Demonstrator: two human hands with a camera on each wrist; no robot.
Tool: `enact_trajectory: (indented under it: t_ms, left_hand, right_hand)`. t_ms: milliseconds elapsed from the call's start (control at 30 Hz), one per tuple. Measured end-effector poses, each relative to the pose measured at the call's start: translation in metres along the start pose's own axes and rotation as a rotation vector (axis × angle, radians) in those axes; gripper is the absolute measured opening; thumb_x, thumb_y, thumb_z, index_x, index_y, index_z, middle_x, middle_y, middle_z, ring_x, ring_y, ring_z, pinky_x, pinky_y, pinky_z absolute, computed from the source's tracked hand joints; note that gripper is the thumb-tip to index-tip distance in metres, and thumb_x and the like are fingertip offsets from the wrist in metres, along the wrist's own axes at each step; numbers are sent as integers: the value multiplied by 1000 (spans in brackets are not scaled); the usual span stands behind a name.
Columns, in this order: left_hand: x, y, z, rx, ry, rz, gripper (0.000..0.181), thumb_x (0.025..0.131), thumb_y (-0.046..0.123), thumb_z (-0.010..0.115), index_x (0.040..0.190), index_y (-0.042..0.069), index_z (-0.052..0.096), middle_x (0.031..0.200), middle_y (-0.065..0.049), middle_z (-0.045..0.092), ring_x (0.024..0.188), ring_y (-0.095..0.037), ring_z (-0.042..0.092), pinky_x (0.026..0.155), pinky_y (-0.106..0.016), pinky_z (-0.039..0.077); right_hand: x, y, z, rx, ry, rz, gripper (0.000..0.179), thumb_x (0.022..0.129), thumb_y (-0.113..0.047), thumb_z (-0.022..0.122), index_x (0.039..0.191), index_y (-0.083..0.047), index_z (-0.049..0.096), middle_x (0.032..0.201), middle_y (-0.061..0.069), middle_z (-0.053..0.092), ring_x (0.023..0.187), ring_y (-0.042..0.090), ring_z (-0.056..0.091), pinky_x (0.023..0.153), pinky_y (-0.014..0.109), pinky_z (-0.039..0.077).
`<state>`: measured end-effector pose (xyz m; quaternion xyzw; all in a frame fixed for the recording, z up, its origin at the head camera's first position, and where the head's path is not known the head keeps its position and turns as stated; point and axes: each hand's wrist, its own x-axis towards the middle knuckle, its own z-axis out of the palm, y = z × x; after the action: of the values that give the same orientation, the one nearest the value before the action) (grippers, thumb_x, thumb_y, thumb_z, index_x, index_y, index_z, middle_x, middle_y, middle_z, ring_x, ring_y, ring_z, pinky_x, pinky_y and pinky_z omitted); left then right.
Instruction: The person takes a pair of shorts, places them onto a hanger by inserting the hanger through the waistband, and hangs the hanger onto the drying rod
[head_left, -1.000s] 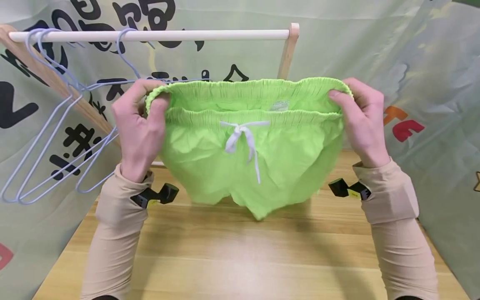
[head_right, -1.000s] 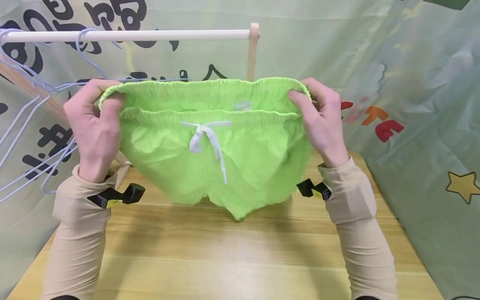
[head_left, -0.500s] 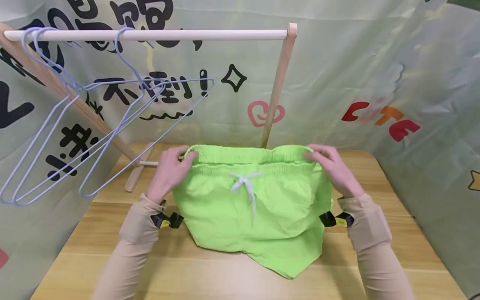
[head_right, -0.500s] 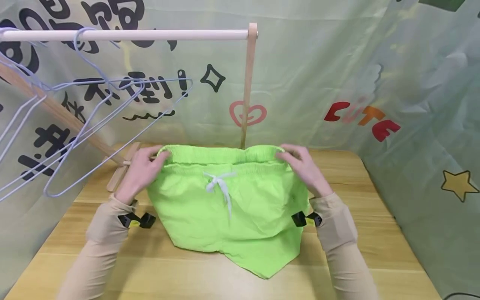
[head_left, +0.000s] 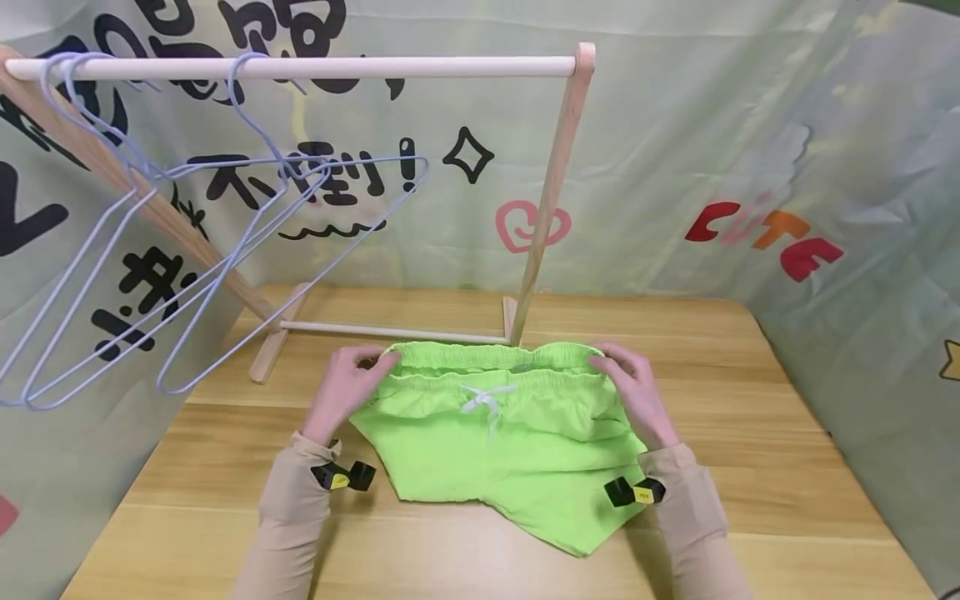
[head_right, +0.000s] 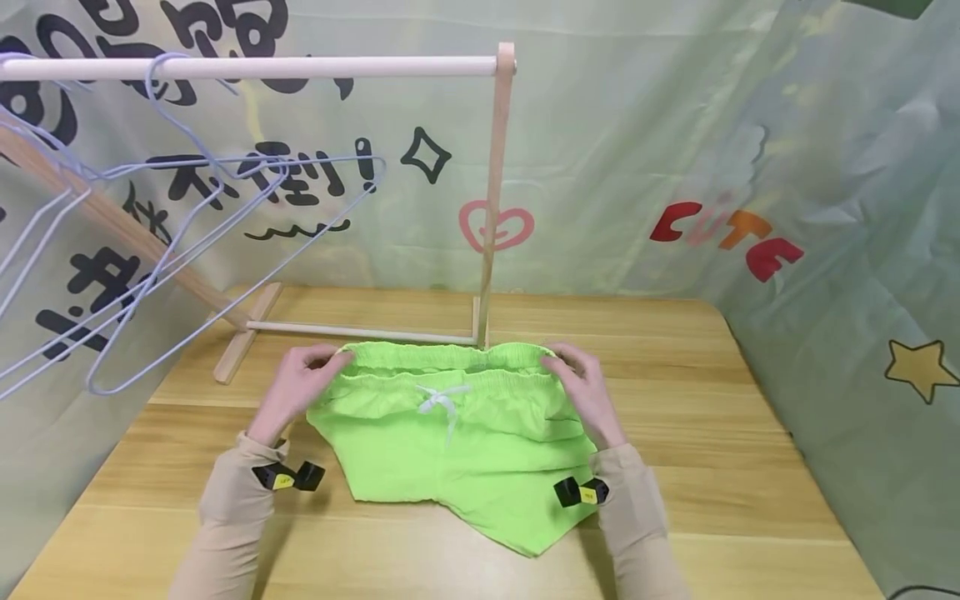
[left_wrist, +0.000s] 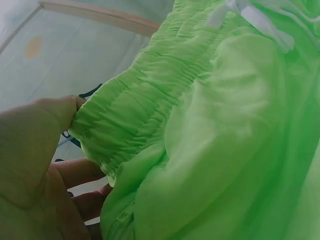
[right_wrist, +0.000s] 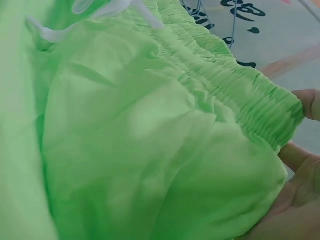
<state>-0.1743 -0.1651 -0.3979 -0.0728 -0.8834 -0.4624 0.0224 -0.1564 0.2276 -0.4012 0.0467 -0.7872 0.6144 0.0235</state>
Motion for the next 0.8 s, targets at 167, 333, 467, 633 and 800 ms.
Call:
enact_trajectory:
  t_ms: [167, 333, 467, 633, 800]
  left_hand:
    - [-3, -5, 9, -6, -69, -7, 34, 98, 37, 64, 95, 5, 76, 68, -1, 61, 59, -12, 49, 58, -24, 45]
    - [-6, -7, 14, 7, -145, -17, 39, 99, 42, 61, 85, 9, 73, 59, 5, 44, 55, -11, 40, 56, -24, 38]
    - [-9, -6, 16, 58, -189, -5, 38, 101, 44, 58, 95, 10, 74, 65, 0, 52, 60, -14, 46, 59, -28, 43]
    - [-16, 12, 14, 33, 24, 174, 35, 99, 25, 64, 124, 2, 66, 111, -20, 64, 98, -31, 60, 89, -49, 53]
    - [-24, 53, -9, -65, 412, 522, 32, 87, 1, 70, 118, -5, 66, 118, -27, 59, 112, -34, 54, 105, -42, 42]
  right_hand:
    - [-4, 10, 1, 20, 24, 35, 30, 102, -25, 56, 119, -1, 65, 106, -19, 64, 108, 5, 55, 105, 40, 33]
    - [-6, 16, 2, 40, 18, 45, 32, 103, -22, 56, 120, 3, 63, 105, -19, 65, 108, 6, 55, 105, 42, 34]
    - [-6, 18, 2, 33, 13, 64, 35, 102, -24, 56, 123, 3, 62, 109, -19, 63, 110, 6, 53, 108, 46, 32]
    - [-5, 17, 1, 26, 12, 55, 31, 103, -26, 57, 118, 0, 66, 108, -20, 64, 109, 6, 55, 106, 41, 35]
    - [-4, 14, 3, 12, 9, 19, 26, 102, -25, 59, 114, -3, 69, 104, -20, 67, 105, 4, 58, 97, 26, 44]
